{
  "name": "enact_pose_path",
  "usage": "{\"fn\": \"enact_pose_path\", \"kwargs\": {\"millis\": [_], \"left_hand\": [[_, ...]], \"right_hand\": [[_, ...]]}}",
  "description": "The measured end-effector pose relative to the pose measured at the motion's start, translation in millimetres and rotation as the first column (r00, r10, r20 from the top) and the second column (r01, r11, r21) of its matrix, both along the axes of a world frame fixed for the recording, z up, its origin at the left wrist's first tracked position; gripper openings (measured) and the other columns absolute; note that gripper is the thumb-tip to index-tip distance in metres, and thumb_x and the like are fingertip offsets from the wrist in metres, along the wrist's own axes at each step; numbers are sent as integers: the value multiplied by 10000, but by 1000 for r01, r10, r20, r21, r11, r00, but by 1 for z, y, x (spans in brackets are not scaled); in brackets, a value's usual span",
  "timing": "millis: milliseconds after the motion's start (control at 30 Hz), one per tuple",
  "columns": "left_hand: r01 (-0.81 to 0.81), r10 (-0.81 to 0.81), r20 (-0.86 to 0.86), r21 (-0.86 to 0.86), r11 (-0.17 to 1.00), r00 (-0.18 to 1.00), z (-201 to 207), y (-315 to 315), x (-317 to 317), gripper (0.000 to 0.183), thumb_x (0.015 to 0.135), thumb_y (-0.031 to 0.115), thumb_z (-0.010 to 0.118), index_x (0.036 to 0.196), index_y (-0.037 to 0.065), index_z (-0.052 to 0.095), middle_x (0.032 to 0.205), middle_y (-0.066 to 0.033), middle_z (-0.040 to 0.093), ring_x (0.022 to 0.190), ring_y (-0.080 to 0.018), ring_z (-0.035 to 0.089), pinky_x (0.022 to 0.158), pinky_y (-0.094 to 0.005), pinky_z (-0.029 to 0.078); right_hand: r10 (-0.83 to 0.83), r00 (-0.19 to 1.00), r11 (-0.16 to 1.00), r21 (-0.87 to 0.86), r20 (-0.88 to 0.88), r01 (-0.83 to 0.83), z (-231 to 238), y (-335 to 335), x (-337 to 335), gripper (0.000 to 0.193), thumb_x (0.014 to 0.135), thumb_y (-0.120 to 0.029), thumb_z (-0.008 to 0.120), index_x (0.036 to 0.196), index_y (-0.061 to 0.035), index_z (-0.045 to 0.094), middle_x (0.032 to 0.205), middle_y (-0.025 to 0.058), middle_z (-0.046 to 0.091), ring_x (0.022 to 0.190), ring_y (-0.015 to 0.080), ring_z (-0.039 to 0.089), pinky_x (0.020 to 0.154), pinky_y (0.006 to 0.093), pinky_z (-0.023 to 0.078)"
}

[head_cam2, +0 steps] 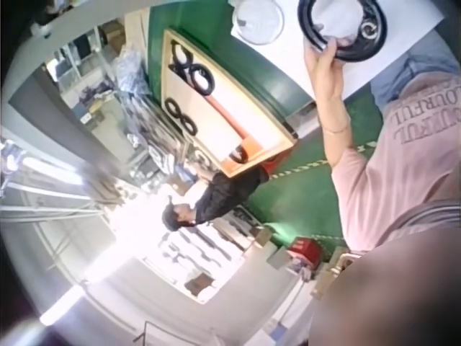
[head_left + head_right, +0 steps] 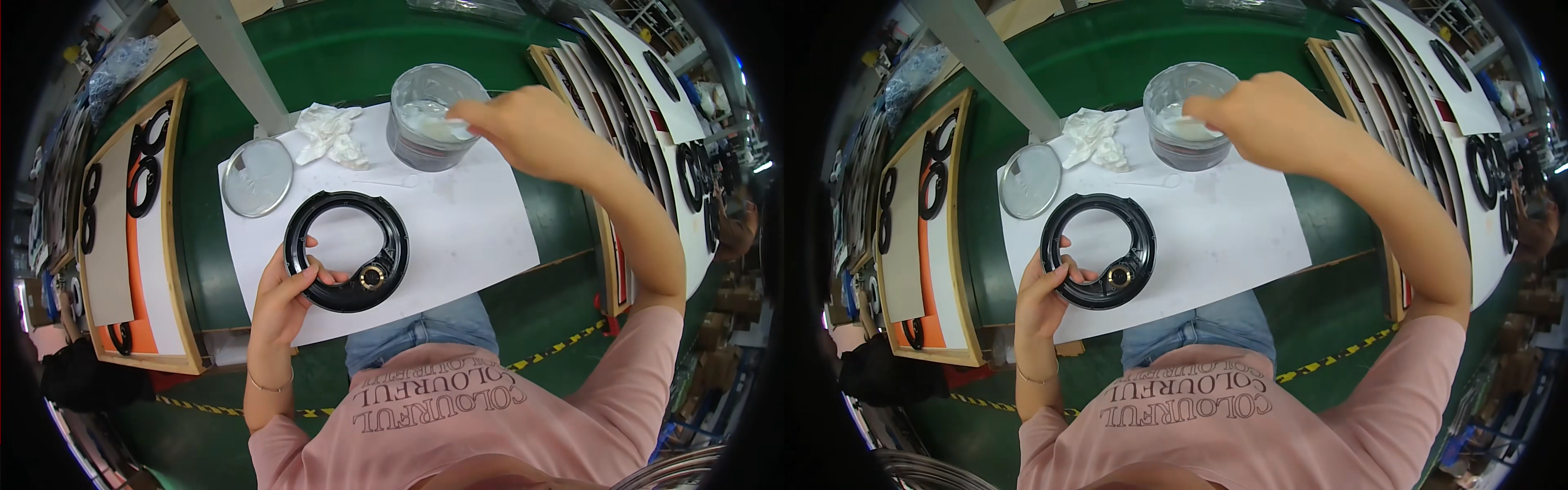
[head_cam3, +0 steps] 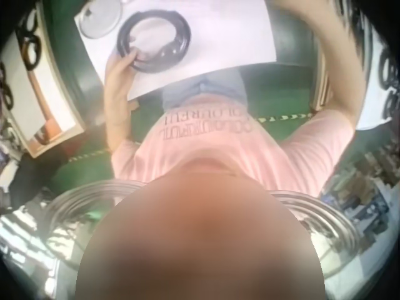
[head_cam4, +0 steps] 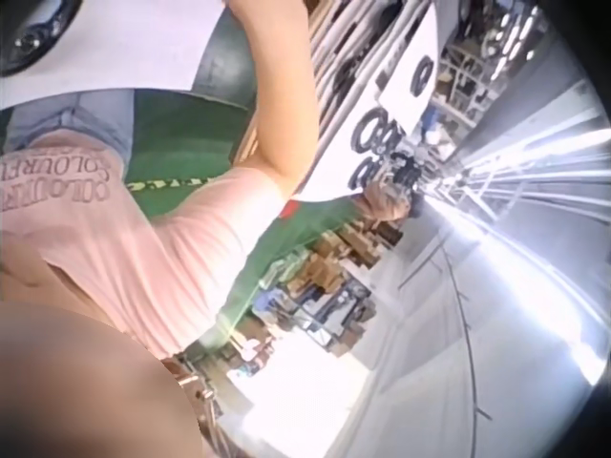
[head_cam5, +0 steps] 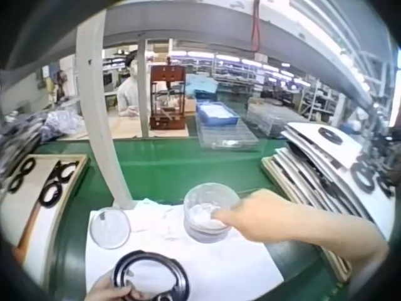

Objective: Wiping the inner rims of black circular components with a cloth and applicator tool dipped in liquid.

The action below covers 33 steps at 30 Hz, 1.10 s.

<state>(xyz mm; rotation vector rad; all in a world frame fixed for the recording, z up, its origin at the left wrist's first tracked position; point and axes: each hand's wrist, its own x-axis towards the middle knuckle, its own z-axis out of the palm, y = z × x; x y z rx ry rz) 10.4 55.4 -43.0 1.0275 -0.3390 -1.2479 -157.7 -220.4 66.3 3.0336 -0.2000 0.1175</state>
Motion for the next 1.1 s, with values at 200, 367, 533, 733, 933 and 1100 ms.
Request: {"fn": "enact_pose_path", "kwargs": {"millis": [200, 367, 533, 733, 933, 1100], "left_hand": [[-32, 31, -31, -20, 999, 999, -4, 4, 6, 339, 824, 53, 499, 1141, 13, 384, 725, -109, 579, 843, -290, 612, 780, -372, 479], [-28, 28, -34, 7, 1000, 999, -14, -4, 0, 346, 818, 40, 502, 1140, 4, 380, 732, -115, 580, 844, -292, 608, 811, -388, 459], [13, -13, -56, 10, 1000, 998, -17, -6, -9, 350, 817, 28, 503, 1142, 3, 377, 732, -116, 580, 847, -297, 605, 798, -390, 460], [-29, 30, -34, 23, 999, 999, -18, 2, -2, 342, 826, 31, 489, 1148, 6, 376, 739, -119, 578, 842, -291, 608, 785, -383, 475], [-82, 81, -54, -20, 996, 995, -20, 3, -1, 338, 832, 28, 476, 1153, 5, 373, 761, -124, 578, 852, -287, 607, 787, -374, 486], [-59, 57, -76, -17, 998, 995, -20, 3, -6, 330, 839, 39, 471, 1152, 6, 372, 759, -121, 576, 862, -289, 604, 791, -377, 483]], "right_hand": [[-108, 988, 976, 202, 107, 85, 48, -5, -22, 185, 825, -64, 498, 1007, -41, 519, 717, 136, 586, 630, 292, 574, 574, 329, 438], [-174, 981, 959, 243, 87, 149, 31, -49, 16, 279, 832, -137, 537, 1086, -26, 516, 886, 159, 603, 783, 291, 583, 691, 313, 457], [-111, 991, 986, 119, -74, 119, 7, -62, 62, 303, 798, -130, 567, 1083, -29, 548, 985, 161, 587, 891, 288, 562, 780, 344, 443], [-8, 923, 950, 286, -384, 127, 11, -74, 93, 304, 768, -123, 589, 1054, -23, 566, 1006, 138, 586, 944, 262, 555, 807, 327, 443], [115, 871, 872, 469, -477, 143, 29, -107, 90, 409, 764, -168, 584, 1141, -41, 486, 989, 195, 597, 936, 309, 567, 763, 380, 444], [-27, 970, 939, 326, -242, 108, 29, -85, 46, 370, 773, -160, 590, 1118, -49, 518, 947, 155, 591, 867, 273, 586, 751, 353, 464]]}}
